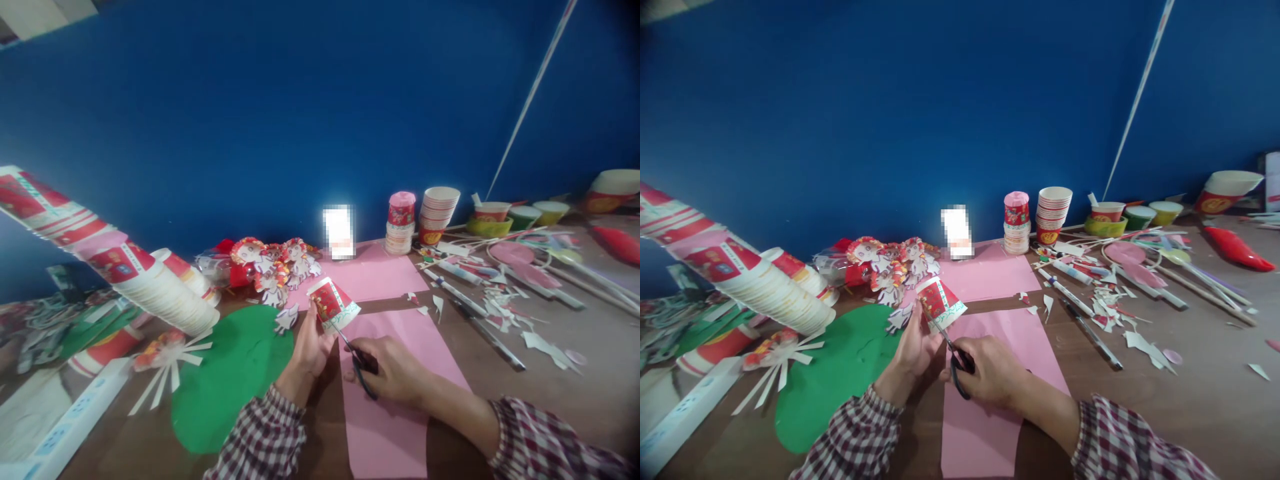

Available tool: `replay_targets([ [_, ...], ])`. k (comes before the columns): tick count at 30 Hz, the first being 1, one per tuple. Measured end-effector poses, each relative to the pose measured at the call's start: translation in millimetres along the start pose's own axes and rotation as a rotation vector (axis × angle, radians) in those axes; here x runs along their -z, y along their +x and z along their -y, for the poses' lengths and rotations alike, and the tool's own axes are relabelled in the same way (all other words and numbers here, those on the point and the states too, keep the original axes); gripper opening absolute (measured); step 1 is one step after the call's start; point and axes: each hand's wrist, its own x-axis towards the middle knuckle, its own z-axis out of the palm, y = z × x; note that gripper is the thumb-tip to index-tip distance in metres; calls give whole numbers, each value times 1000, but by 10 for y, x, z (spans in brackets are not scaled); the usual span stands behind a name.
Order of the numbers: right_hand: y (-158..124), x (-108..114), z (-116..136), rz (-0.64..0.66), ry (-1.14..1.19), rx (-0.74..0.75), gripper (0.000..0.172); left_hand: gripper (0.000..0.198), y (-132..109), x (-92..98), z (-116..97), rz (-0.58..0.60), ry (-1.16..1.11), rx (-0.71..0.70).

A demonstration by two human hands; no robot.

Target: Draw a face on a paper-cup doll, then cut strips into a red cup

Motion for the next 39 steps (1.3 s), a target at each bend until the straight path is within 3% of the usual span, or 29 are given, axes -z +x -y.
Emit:
replay_targets([
  [19,-6,-2,45,22,149,-35,22,33,-9,14,1,33,35,-74],
  [28,-15,-33,19,13,199,-72,14,31,26,44,39,45,21,-77],
  [39,-18,-50,10,-12,257,-104,29,32,-9,6,0,62,15,-70],
])
